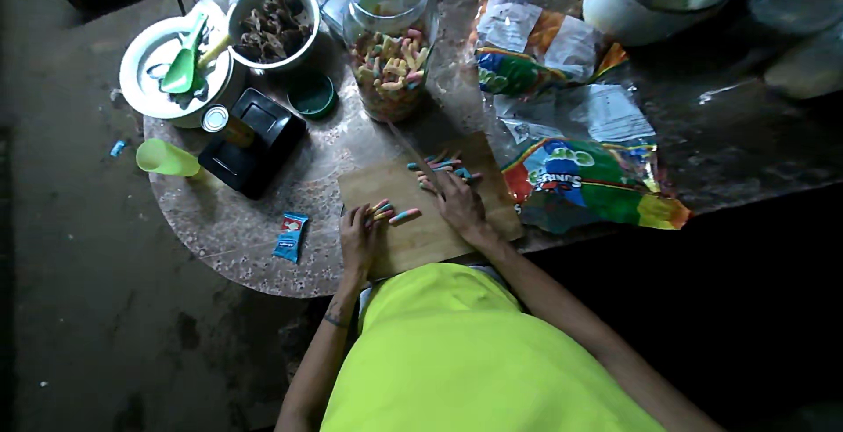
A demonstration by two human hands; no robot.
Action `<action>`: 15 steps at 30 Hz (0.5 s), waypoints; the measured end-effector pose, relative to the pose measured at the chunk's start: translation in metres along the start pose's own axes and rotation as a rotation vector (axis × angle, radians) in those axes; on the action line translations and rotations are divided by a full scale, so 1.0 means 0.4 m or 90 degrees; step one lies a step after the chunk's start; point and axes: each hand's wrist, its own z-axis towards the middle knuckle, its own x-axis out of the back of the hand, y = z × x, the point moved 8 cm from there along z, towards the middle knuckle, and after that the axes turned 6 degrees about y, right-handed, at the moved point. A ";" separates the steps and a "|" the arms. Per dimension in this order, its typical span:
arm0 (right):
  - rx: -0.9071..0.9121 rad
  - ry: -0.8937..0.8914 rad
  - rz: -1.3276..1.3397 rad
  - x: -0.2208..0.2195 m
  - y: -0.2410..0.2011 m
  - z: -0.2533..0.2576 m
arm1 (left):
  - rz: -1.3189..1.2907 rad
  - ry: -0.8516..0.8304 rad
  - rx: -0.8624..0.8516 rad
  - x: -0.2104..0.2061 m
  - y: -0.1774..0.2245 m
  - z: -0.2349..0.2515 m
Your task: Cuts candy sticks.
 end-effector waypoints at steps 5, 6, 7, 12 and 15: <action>0.033 -0.090 0.083 -0.026 -0.021 -0.029 | -0.007 -0.099 0.024 -0.017 0.007 0.029; 0.031 -0.124 0.108 -0.042 -0.031 -0.036 | 0.003 -0.104 0.023 -0.016 0.009 0.033; 0.023 -0.151 0.121 -0.059 -0.037 -0.040 | 0.026 -0.115 0.023 -0.018 0.010 0.036; 0.025 -0.194 0.127 -0.099 -0.033 -0.031 | 0.142 -0.164 -0.034 -0.029 0.045 0.041; 0.021 -0.214 0.134 -0.084 -0.017 -0.026 | 0.159 -0.184 -0.043 -0.030 0.051 0.049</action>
